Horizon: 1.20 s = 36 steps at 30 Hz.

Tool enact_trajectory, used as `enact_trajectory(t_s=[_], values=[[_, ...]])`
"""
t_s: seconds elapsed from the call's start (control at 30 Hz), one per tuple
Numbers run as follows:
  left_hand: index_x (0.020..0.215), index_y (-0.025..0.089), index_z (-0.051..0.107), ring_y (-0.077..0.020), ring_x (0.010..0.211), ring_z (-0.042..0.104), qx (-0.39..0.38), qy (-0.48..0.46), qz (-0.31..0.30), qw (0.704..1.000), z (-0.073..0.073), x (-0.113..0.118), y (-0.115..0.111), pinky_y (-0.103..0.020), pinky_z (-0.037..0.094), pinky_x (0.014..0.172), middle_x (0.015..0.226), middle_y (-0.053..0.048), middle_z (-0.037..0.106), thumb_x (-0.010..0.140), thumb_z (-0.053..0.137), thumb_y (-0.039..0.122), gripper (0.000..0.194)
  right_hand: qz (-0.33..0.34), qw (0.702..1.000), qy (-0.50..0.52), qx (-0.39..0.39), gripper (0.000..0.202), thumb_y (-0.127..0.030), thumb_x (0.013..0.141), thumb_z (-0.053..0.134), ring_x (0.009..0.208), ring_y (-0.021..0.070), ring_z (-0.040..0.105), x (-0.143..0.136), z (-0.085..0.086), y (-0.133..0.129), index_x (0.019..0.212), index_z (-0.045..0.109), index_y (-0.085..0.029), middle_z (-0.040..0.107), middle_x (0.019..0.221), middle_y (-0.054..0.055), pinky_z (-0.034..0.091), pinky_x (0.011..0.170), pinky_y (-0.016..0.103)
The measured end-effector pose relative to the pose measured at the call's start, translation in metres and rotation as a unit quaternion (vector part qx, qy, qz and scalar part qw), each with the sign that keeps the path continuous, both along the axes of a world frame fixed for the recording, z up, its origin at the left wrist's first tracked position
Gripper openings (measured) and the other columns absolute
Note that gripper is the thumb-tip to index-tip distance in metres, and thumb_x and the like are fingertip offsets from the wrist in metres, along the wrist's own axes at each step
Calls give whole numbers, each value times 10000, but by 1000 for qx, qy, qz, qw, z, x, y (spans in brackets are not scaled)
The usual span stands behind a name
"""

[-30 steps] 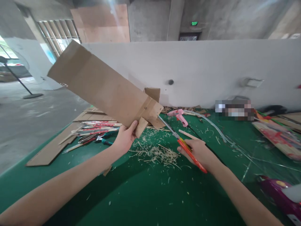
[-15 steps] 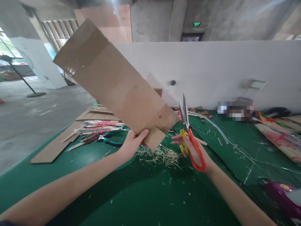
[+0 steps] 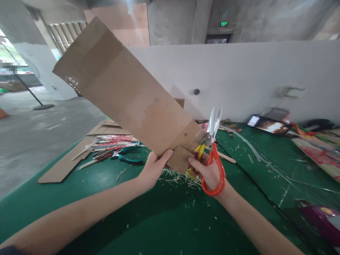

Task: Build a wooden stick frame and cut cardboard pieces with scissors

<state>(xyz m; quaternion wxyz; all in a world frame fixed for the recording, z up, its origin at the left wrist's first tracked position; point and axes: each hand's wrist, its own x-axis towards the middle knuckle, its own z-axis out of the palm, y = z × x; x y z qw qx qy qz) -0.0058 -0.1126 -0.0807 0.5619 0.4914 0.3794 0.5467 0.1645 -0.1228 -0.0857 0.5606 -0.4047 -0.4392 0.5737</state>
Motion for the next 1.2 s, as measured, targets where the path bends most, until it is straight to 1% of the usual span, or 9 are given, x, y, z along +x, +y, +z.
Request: enact_trajectory(t_s=[0.2, 0.33, 0.43, 0.57, 0.73, 0.83, 0.97, 1.1, 1.2], values=[[1059, 139, 617, -207, 921, 612, -29, -71, 7, 997, 0, 5, -1, -273, 516, 689, 1077, -106, 653, 760, 651, 390, 392, -34, 999, 16, 9, 389, -339, 624, 764, 534, 109, 501, -5, -9, 2, 926, 560, -205, 490, 658, -46, 371, 434, 237], [1056, 136, 627, -224, 947, 618, -55, -80, 26, 995, -1, 9, -2, -295, 517, 720, 1080, -113, 661, 749, 659, 405, 410, -48, 999, 19, 14, 404, -360, 615, 764, 509, 93, 456, -10, -3, -2, 915, 546, -199, 486, 669, -45, 375, 437, 241], [1047, 156, 634, -224, 993, 608, -33, -59, 39, 997, -1, 10, -5, -305, 509, 781, 1115, -88, 654, 753, 660, 381, 372, -42, 998, 45, -5, 402, -366, 581, 779, 508, 91, 433, -13, 3, -6, 847, 526, -204, 491, 683, -37, 370, 430, 239], [1026, 155, 645, -217, 1015, 605, -17, -68, 5, 998, 1, 12, -10, -322, 480, 876, 1106, -72, 663, 777, 641, 344, 312, -38, 998, 43, -9, 401, -386, 556, 790, 541, 106, 459, -13, 8, -7, 749, 488, -207, 487, 661, -33, 402, 455, 245], [1064, 153, 611, -216, 997, 609, -23, -106, 1, 994, 7, 13, -13, -313, 503, 816, 1093, -78, 664, 785, 640, 327, 330, -56, 998, 30, 0, 429, -426, 549, 789, 591, 142, 516, -15, 9, -8, 790, 506, -210, 539, 709, -3, 466, 511, 290], [1122, 163, 572, -221, 1013, 600, -28, -128, -8, 991, 7, 15, -16, -317, 514, 791, 1121, -81, 648, 801, 624, 328, 364, -101, 995, 21, 4, 441, -439, 550, 784, 604, 153, 533, -18, 8, -8, 826, 532, -205, 552, 719, 6, 482, 532, 307], [1079, 161, 580, -200, 981, 615, -26, -133, -12, 991, 10, 12, -12, -311, 515, 803, 1108, -75, 651, 796, 634, 306, 323, -113, 993, 3, 20, 458, -453, 559, 773, 610, 157, 550, -18, 7, -10, 873, 558, -197, 569, 704, 0, 491, 553, 315], [959, 147, 609, -152, 735, 663, -9, -102, 55, 993, 24, -8, 8, -306, 545, 711, 940, -55, 687, 780, 648, 323, 254, -82, 996, -10, 15, 466, -447, 580, 765, 582, 149, 544, -9, 8, -13, 918, 567, -194, 567, 680, -11, 472, 526, 295], [941, 138, 619, -148, 701, 662, 39, -93, 83, 991, 34, -22, 21, -297, 551, 683, 852, -49, 682, 777, 647, 353, 272, -81, 997, -15, 4, 443, -443, 608, 755, 536, 136, 521, -5, 9, -12, 911, 559, -188, 554, 650, -18, 448, 484, 279]])
